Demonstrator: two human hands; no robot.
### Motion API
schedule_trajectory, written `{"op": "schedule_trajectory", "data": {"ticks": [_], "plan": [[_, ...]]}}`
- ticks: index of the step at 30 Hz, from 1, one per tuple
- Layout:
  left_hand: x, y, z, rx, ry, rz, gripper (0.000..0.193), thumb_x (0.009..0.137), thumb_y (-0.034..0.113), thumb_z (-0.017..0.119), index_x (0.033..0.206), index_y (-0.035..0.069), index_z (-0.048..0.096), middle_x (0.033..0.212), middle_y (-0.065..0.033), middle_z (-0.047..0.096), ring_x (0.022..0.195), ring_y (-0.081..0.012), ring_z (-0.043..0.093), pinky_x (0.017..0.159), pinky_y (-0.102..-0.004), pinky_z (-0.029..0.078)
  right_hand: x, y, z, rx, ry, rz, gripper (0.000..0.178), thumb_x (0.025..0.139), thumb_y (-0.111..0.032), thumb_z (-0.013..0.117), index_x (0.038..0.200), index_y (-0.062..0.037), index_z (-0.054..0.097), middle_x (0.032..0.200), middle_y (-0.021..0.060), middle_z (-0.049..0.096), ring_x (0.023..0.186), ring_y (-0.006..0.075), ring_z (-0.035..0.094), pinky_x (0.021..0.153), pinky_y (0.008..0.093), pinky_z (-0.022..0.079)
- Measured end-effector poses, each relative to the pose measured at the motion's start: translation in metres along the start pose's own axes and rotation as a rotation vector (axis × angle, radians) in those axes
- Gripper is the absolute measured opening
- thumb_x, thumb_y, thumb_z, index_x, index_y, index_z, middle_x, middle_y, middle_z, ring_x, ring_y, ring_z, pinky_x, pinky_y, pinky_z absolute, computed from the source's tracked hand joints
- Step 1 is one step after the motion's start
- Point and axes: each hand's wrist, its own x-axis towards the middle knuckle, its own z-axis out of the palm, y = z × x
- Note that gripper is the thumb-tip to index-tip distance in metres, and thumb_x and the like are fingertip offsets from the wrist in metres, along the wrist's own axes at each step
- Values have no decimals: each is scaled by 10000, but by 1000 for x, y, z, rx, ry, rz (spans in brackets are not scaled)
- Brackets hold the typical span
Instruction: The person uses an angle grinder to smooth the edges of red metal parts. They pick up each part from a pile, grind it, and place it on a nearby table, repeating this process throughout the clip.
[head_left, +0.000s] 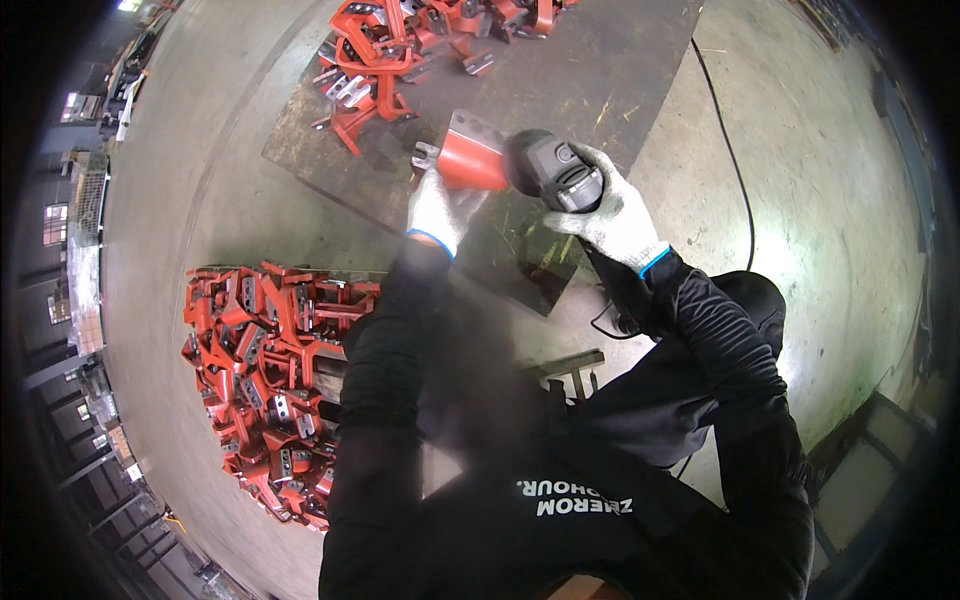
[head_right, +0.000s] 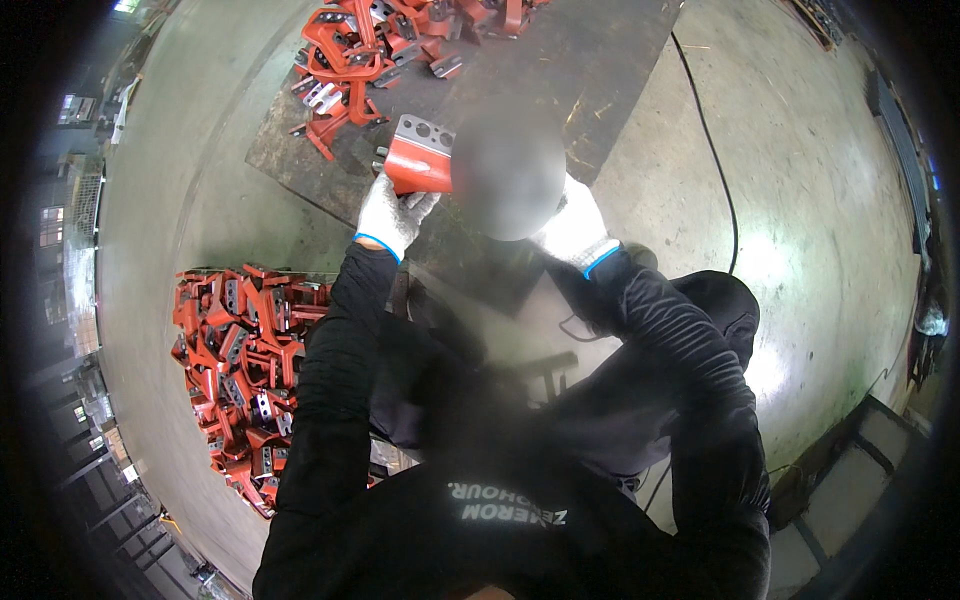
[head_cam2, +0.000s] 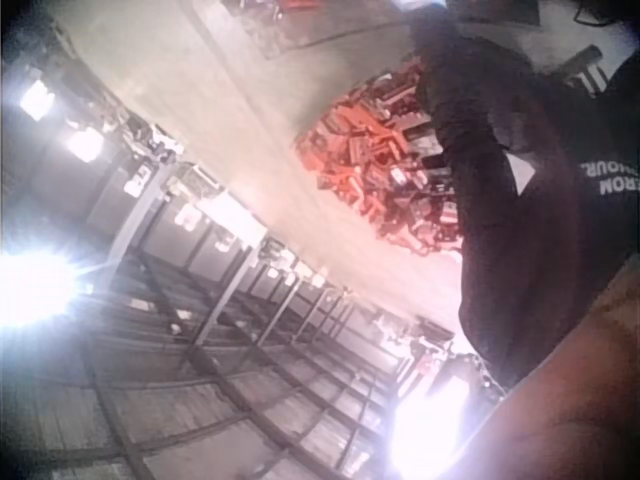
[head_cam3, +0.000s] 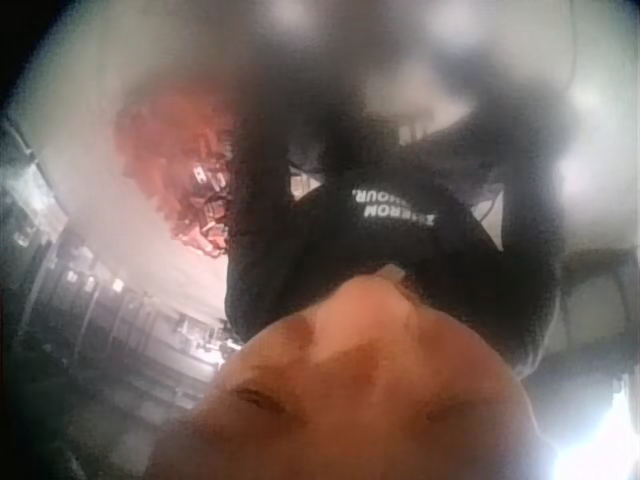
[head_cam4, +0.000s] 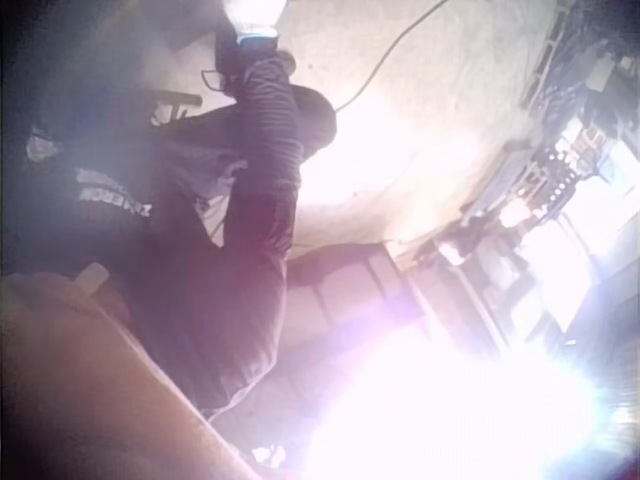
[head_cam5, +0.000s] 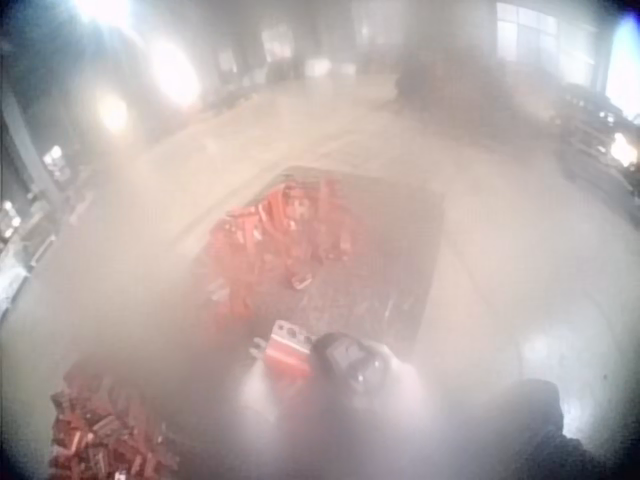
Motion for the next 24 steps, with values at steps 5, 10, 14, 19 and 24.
{"op": "schedule_trajectory", "data": {"ticks": [5,10,14,19,24], "plan": [[4,17,-13,-81,-54,-60,278,1047,297,549,1135,46,632,1010,-97,657,860,-223,662,944,-468,608,-2,2,-5,-61,14,44,987,673,-252,958,1493,-40,451,1370,168,619,1281,249,597,1100,370,468],[1,26,-11,-102,-104,-99,281,1037,330,577,1089,58,627,932,-60,619,759,-179,607,874,-418,628,-4,12,-7,-1,21,-40,990,696,-228,951,1513,-43,423,1418,158,585,1313,254,568,1119,378,452],[-1,26,-5,-116,-97,-124,280,1033,337,576,1115,75,632,991,-65,650,825,-187,647,850,-413,633,-4,3,-7,-37,-33,-146,1004,692,-222,956,1520,-41,417,1417,157,583,1313,242,564,1124,377,446],[-3,23,-10,-55,-141,-170,278,1028,340,580,1149,97,632,1042,-60,668,910,-201,667,841,-402,632,1,12,-9,-260,-94,-226,1003,687,-210,962,1514,-23,426,1441,151,562,1344,224,529,1149,370,415],[-4,23,-16,22,-189,-188,339,1031,390,567,1228,120,620,1143,-61,673,1019,-215,675,852,-399,626,4,17,-14,-133,-51,-223,1004,693,-185,956,1519,-13,413,1449,145,553,1352,223,518,1150,370,410]]}}
